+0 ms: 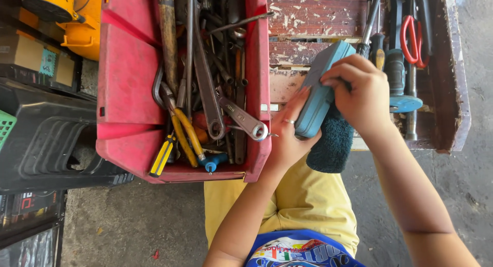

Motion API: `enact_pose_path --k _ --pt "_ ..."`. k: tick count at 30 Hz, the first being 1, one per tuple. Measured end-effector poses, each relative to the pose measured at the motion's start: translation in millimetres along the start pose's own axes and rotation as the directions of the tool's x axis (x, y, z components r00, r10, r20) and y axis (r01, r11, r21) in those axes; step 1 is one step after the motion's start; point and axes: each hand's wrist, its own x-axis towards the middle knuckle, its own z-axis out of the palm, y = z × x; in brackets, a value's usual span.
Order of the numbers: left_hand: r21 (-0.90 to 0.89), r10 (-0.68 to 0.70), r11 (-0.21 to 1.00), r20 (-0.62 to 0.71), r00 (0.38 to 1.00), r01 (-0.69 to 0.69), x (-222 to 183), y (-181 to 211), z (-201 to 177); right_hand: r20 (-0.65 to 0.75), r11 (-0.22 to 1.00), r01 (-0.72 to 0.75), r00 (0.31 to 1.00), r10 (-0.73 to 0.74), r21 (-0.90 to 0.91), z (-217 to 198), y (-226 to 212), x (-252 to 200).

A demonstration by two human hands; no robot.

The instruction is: Wiping a blue plastic storage box with a cloth.

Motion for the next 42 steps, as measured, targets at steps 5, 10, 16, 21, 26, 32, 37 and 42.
enact_pose_path --k 5,10,16,21,26,32,37,42 --pt "-0.033 -0.002 0.999 0.0 1.0 0.002 -2 -2 -1 -0.066 0.997 -0.018 0.998 0.023 0.077 0 -18 -12" --pt "-0.01 -0.006 1.0 0.0 1.0 0.006 -2 -5 -1 -0.066 0.995 -0.023 0.997 0.03 0.098 1 -8 -8" --pt "0.001 -0.015 1.0 -0.014 1.0 0.015 -6 -9 3 -0.046 0.988 0.132 0.99 -0.136 -0.079 -3 1 -3" --pt "-0.001 -0.007 1.0 0.005 1.0 0.007 -2 -9 1 -0.074 0.949 0.209 0.97 -0.232 -0.236 2 -3 -12" --pt "0.01 -0.025 1.0 0.018 1.0 0.025 -4 -4 -2 -0.072 0.955 0.2 0.973 -0.22 -0.218 0 15 -5" --pt "0.024 -0.02 1.0 -0.011 1.0 0.02 -2 -2 0 -0.02 0.975 0.154 0.987 -0.159 -0.159 -3 -7 -10" --pt "-0.011 -0.039 0.999 0.028 0.999 0.039 -2 -3 -4 -0.066 0.982 0.135 0.987 -0.145 -0.13 5 -6 -7" --pt "-0.007 -0.039 0.999 0.039 0.998 0.04 -5 1 -6 -0.069 0.992 0.071 0.995 -0.078 -0.1 4 -6 -13"
